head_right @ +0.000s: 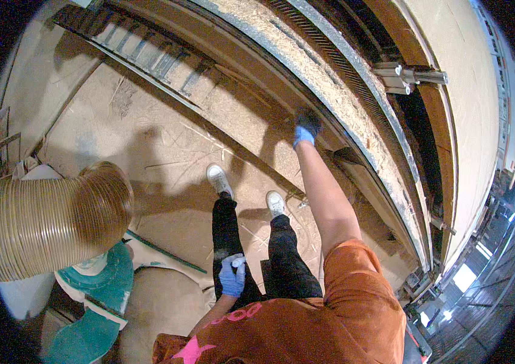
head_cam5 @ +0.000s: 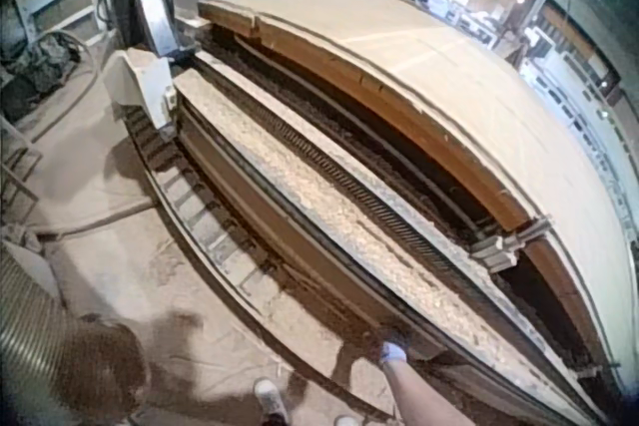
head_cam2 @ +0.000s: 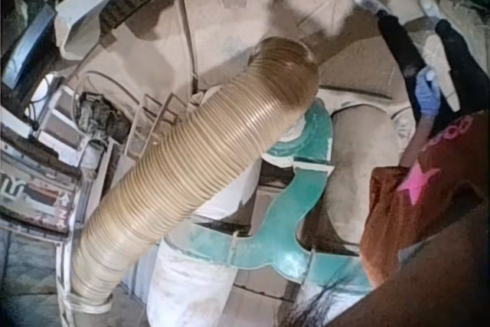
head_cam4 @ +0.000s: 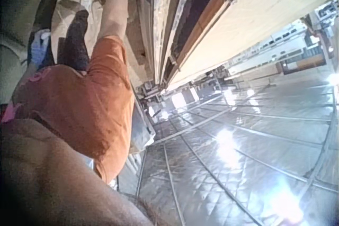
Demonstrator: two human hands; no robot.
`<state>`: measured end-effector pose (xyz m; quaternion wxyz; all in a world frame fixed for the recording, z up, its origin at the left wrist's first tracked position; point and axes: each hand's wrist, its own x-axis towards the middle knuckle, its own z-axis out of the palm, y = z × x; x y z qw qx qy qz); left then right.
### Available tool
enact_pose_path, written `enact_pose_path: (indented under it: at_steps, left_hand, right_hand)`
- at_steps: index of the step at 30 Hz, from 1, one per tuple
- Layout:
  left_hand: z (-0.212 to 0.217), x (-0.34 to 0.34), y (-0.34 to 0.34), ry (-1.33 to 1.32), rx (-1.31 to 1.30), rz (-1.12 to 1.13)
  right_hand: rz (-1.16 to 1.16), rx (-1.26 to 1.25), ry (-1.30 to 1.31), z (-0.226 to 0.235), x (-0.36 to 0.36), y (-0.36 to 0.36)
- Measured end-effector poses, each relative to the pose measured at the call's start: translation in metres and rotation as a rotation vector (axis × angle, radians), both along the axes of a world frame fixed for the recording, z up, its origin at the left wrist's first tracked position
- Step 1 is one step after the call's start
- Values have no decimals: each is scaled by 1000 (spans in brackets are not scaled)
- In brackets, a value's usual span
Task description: The person applies glue from a bottle along the seams of a large flat panel on a workbench. They then use their gloved hand to spread the glue along the seams. The person repeats this process on multiple seams of the panel.
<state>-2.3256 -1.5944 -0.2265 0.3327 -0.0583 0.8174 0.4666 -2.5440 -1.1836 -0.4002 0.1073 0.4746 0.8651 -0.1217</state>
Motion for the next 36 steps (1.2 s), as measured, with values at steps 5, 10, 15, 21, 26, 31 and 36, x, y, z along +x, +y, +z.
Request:
enact_pose_path:
  at_steps: [5,10,15,21,26,31,36]
  left_hand:
    - [-4,-2,-1,-40,22,34]
    - [-2,-8,-3,-30,15,35]
    - [-5,-11,-9,-67,-5,44]
    - [-7,-10,-18,-49,-10,64]
    - [-8,-17,-20,-73,7,27]
    - [-12,-13,-21,-20,2,4]
    - [-13,-11,-23,-62,1,-7]
  right_hand:
    - [-306,-533,570,-36,-44,-5]
    - [-208,-738,504,-35,-95,-31]
    - [290,-486,283,-47,-163,-46]
    - [-484,-1231,870,-26,-200,-95]
    - [-193,-555,569,-73,-95,-77]
    - [13,-110,207,-49,-28,-83]
    - [71,-386,-223,-13,-112,-108]
